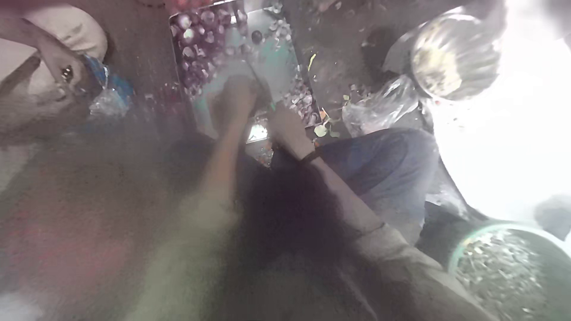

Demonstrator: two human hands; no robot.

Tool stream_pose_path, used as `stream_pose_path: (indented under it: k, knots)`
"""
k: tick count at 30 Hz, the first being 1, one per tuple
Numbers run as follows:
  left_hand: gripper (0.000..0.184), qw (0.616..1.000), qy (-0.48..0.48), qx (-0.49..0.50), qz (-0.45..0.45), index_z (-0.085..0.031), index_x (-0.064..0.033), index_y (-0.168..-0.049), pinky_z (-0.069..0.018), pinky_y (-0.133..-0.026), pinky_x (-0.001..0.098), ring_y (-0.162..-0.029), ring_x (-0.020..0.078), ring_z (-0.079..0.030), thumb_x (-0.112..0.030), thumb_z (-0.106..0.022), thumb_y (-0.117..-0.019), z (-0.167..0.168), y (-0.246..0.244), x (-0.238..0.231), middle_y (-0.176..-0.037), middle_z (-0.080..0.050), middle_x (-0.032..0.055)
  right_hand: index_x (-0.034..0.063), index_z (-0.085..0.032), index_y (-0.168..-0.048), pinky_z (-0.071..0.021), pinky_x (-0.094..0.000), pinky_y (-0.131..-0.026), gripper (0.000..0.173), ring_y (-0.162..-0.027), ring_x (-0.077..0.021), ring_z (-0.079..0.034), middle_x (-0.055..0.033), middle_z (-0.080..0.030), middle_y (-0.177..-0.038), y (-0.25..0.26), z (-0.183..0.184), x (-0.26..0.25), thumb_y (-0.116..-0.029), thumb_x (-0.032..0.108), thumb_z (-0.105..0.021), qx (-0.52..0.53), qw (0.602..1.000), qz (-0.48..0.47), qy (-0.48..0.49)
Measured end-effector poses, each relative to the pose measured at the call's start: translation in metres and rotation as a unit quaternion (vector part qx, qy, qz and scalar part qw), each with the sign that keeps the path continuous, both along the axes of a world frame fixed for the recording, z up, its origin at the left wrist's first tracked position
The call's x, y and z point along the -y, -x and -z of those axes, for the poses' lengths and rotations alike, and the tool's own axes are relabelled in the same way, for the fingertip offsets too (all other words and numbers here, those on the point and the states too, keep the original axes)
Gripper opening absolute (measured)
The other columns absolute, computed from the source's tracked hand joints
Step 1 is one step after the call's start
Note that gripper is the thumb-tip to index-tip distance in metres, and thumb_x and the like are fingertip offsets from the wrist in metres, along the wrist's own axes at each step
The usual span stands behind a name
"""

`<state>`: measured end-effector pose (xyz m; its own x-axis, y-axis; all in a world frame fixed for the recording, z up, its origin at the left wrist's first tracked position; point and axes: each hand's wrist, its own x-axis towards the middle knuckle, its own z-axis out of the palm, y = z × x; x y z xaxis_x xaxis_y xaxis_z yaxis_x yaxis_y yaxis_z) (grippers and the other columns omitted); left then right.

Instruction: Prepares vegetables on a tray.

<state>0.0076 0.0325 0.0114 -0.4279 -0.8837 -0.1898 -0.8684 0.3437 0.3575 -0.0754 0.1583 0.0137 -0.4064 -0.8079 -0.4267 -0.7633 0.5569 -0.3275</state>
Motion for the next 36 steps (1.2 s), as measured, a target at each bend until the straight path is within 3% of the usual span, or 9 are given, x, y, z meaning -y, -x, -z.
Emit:
stream_pose_path:
  k: [7, 9, 13, 16, 18, 23, 27, 30, 36]
  knots:
    - [0.015, 1.000, 0.009, -0.017, 0.011, -0.077, -0.0059, -0.103, -0.0535, -0.099, 0.0583, -0.113, 0.0369, -0.068, -0.014, -0.071, -0.0911, 0.007, -0.002, 0.002, -0.114, -0.073, 0.0177, 0.0044, -0.052, -0.133, -0.0579, -0.0597, -0.072, 0.040, -0.088, -0.0404, -0.072, -0.0193, -0.071, -0.096, -0.008, 0.006, -0.009, -0.1006, 0.027, -0.058, -0.022, 1.000, -0.006, 0.020]
    - [0.016, 1.000, 0.006, -0.008, 0.011, -0.077, -0.0053, -0.104, -0.0529, -0.100, 0.0587, -0.114, 0.0379, -0.067, -0.013, -0.071, -0.0904, 0.005, -0.001, 0.001, -0.115, -0.072, 0.0189, 0.0035, -0.060, -0.129, -0.0582, -0.0591, -0.071, 0.036, -0.088, -0.0398, -0.072, -0.0198, -0.070, -0.108, -0.010, 0.014, -0.004, -0.0977, 0.022, -0.058, -0.041, 0.998, -0.024, 0.046]
    - [0.019, 1.000, -0.005, 0.010, 0.016, -0.076, -0.0042, -0.108, -0.0505, -0.103, 0.0589, -0.118, 0.0395, -0.065, -0.011, -0.069, -0.0919, -0.007, 0.003, -0.003, -0.119, -0.071, 0.0208, 0.0012, -0.056, -0.141, -0.0555, -0.0619, -0.086, 0.046, -0.107, -0.0431, -0.069, -0.0241, -0.067, -0.125, -0.005, 0.018, 0.020, -0.1019, 0.025, -0.059, 0.001, 0.998, -0.053, 0.020]
    - [0.020, 0.999, -0.007, 0.006, 0.033, -0.076, -0.0029, -0.110, -0.0501, -0.102, 0.0584, -0.115, 0.0395, -0.067, -0.014, -0.067, -0.0961, -0.014, 0.000, -0.004, -0.116, -0.072, 0.0220, 0.0026, -0.060, -0.136, -0.0559, -0.0614, -0.087, 0.042, -0.108, -0.0424, -0.069, -0.0231, -0.068, -0.122, -0.003, 0.019, 0.037, -0.1006, 0.024, -0.059, 0.007, 0.998, -0.054, 0.022]
    - [0.020, 1.000, -0.009, -0.012, 0.028, -0.077, -0.0034, -0.110, -0.0502, -0.103, 0.0590, -0.116, 0.0390, -0.067, -0.013, -0.065, -0.0972, -0.010, -0.001, -0.002, -0.117, -0.072, 0.0211, 0.0048, -0.050, -0.144, -0.0575, -0.0604, -0.083, 0.046, -0.102, -0.0411, -0.071, -0.0221, -0.069, -0.117, -0.002, 0.010, 0.036, -0.1026, 0.024, -0.056, 0.017, 0.999, -0.043, 0.008]
    - [0.019, 0.999, 0.006, -0.024, 0.026, -0.078, -0.0077, -0.109, -0.0494, -0.105, 0.0593, -0.119, 0.0390, -0.065, -0.010, -0.068, -0.0932, 0.010, -0.004, 0.004, -0.119, -0.072, 0.0187, -0.0004, -0.062, -0.123, -0.0568, -0.0600, -0.077, 0.038, -0.096, -0.0403, -0.071, -0.0216, -0.070, -0.104, -0.008, -0.007, 0.010, -0.0956, 0.026, -0.065, -0.016, 0.999, -0.015, -0.037]
    - [0.016, 1.000, 0.010, -0.022, 0.016, -0.078, -0.0070, -0.105, -0.0522, -0.101, 0.0579, -0.115, 0.0364, -0.067, -0.012, -0.070, -0.0919, 0.006, -0.001, 0.005, -0.114, -0.073, 0.0173, -0.0004, -0.057, -0.125, -0.0573, -0.0567, -0.072, 0.036, -0.089, -0.0397, -0.072, -0.0208, -0.069, -0.096, -0.007, -0.006, -0.002, -0.1031, 0.028, -0.053, -0.048, 0.998, -0.033, -0.003]
    - [0.016, 1.000, 0.011, -0.024, 0.015, -0.078, -0.0061, -0.105, -0.0520, -0.101, 0.0582, -0.115, 0.0369, -0.067, -0.012, -0.069, -0.0919, 0.003, -0.001, 0.004, -0.115, -0.073, 0.0176, -0.0002, -0.055, -0.128, -0.0577, -0.0573, -0.073, 0.038, -0.090, -0.0400, -0.072, -0.0208, -0.069, -0.098, -0.008, 0.002, -0.001, -0.1047, 0.030, -0.050, -0.049, 0.998, -0.030, 0.000]
    - [0.018, 1.000, 0.001, -0.018, 0.023, -0.077, -0.0041, -0.106, -0.0505, -0.103, 0.0581, -0.115, 0.0390, -0.067, -0.011, -0.066, -0.0947, -0.008, 0.000, 0.000, -0.115, -0.073, 0.0208, -0.0013, -0.053, -0.139, -0.0569, -0.0602, -0.083, 0.049, -0.102, -0.0414, -0.070, -0.0231, -0.069, -0.116, -0.005, 0.012, 0.022, -0.0987, 0.024, -0.062, 0.007, 1.000, -0.023, 0.017]
